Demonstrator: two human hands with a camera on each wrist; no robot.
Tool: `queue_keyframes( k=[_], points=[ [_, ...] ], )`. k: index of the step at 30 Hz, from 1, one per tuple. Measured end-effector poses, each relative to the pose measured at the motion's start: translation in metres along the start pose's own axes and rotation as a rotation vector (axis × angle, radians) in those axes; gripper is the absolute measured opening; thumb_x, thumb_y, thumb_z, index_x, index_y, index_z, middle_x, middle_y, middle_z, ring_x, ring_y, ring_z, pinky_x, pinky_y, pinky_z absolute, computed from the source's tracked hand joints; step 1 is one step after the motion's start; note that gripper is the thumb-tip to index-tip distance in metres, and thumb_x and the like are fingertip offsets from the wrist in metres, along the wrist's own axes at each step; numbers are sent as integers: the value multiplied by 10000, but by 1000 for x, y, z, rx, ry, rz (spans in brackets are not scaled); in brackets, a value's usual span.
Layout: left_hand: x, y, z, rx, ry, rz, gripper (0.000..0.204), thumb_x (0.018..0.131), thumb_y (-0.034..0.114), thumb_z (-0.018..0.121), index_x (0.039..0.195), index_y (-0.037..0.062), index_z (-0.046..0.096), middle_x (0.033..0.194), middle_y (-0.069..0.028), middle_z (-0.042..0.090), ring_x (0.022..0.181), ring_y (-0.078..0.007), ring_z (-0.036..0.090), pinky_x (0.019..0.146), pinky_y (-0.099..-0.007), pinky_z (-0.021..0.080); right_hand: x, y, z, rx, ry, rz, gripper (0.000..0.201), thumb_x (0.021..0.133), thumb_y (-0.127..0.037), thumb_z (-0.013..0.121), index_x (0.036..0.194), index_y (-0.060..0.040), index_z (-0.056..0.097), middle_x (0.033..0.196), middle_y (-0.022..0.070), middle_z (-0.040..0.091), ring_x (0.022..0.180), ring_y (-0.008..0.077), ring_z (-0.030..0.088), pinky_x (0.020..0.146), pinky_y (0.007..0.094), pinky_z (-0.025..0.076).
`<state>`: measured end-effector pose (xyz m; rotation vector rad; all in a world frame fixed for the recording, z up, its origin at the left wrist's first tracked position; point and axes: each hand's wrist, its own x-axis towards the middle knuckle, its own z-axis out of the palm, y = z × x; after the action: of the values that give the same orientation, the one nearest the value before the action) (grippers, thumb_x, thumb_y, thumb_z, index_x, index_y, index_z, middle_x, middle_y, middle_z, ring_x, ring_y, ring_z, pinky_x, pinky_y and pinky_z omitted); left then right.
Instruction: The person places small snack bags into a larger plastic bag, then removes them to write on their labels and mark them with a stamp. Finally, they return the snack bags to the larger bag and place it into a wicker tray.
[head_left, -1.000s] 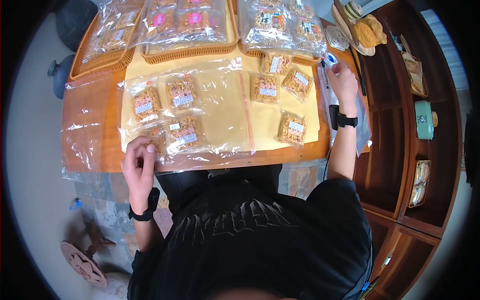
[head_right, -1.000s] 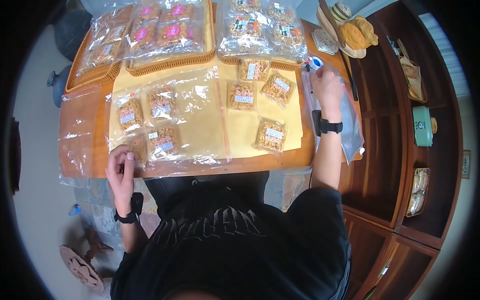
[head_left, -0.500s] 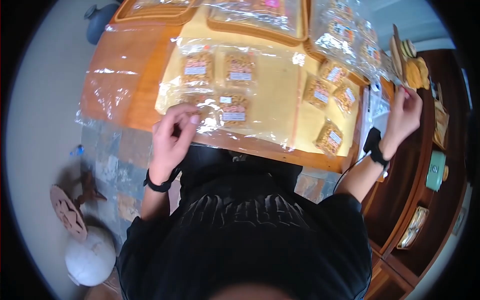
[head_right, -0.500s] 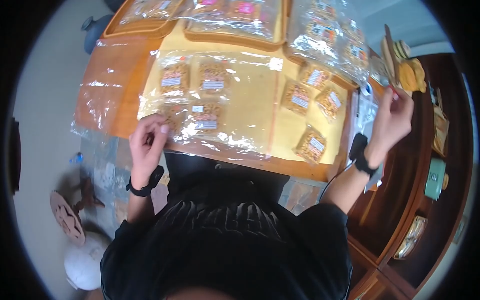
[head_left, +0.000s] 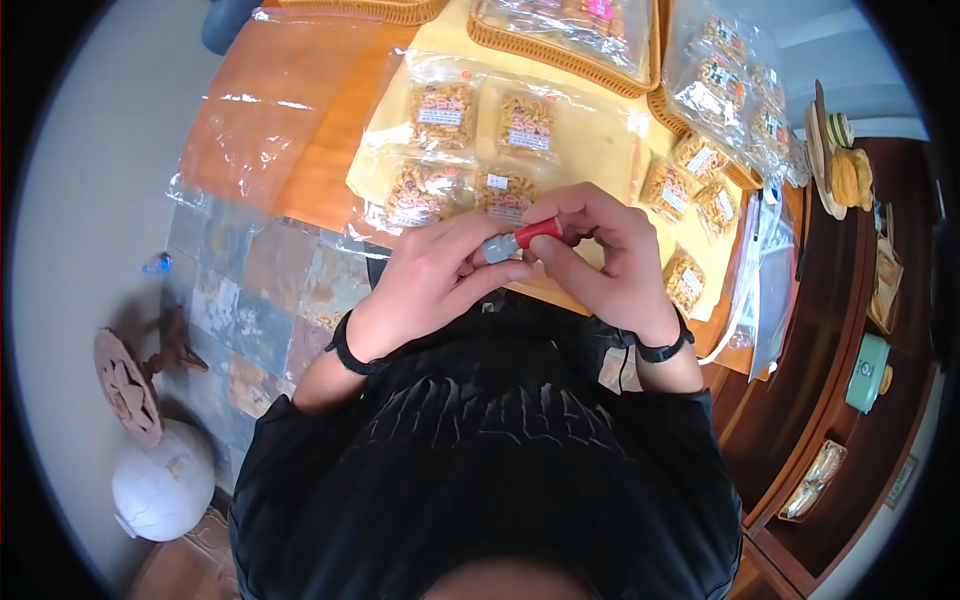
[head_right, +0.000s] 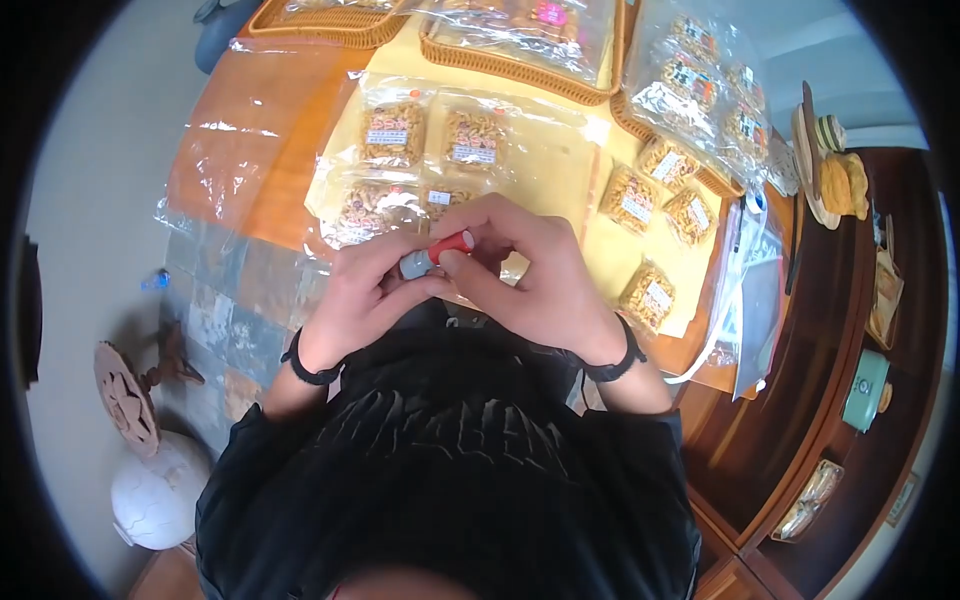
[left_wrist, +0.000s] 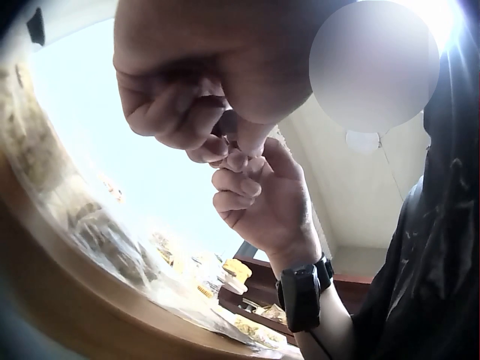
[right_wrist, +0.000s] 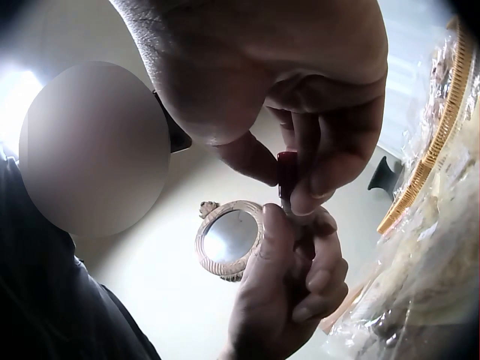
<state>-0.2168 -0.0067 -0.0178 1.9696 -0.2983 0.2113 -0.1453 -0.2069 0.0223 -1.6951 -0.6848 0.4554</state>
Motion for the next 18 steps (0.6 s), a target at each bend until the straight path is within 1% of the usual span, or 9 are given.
queue_keyframes(
  k=[3,4,6,10,12,14,15,16,18],
  points=[
    [-2,0,-3,5,-25,-43,263,853,188,779,1039,35,673,740,-92,595,616,-231,615,559,-352,477,0,0,4,-53,6,-32,233,857,50,689,1080,4,644,886,69,719,755,90,664,665,223,503],
    [-1,-1,-3,8,-32,-6,255,860,205,772,1023,37,670,733,-97,593,620,-245,617,561,-357,478,1,-1,4,-55,5,-30,233,857,50,689,1080,4,644,886,69,719,755,90,664,665,223,503],
    [-2,-3,-4,9,-41,31,250,867,221,765,1007,39,667,727,-102,591,625,-259,620,564,-363,478,2,-4,3,-183,-66,5,213,841,48,695,1047,10,654,909,64,717,734,93,660,667,226,506],
    [-3,-6,-8,57,-76,-30,238,866,232,763,980,52,657,759,-120,624,673,-292,647,574,-378,484,0,-3,1,-285,-42,-49,197,819,78,668,1008,22,657,919,79,707,742,109,658,691,229,504],
    [-6,-11,-12,69,-93,-71,228,868,227,759,978,58,654,775,-123,637,693,-304,656,580,-385,488,-1,-2,-9,-189,153,-154,205,811,108,623,998,29,653,884,82,691,749,115,645,704,230,497],
    [-7,-26,-12,111,21,34,220,867,212,755,997,67,653,820,-117,658,723,-306,667,590,-392,498,-1,-6,-22,-160,296,-146,207,812,121,578,988,36,645,875,91,680,763,123,643,712,237,490],
    [-7,-31,-12,172,38,77,178,879,103,714,1042,50,667,879,-116,650,716,-310,639,624,-358,509,5,-3,-23,-264,332,-186,179,826,100,591,974,28,662,834,44,659,721,79,597,666,214,462],
    [-6,-30,-12,170,36,77,178,879,103,714,1042,50,667,879,-116,650,716,-310,639,624,-358,509,12,-2,-21,-265,333,-183,179,826,100,591,974,28,662,834,44,659,721,79,597,666,214,462],
    [-2,-26,-9,400,34,116,176,892,132,700,1060,84,676,869,-91,645,728,-292,648,623,-358,520,26,3,-10,-409,313,-67,138,801,32,680,930,-18,683,698,-14,587,581,26,465,534,189,372]
  ],
)
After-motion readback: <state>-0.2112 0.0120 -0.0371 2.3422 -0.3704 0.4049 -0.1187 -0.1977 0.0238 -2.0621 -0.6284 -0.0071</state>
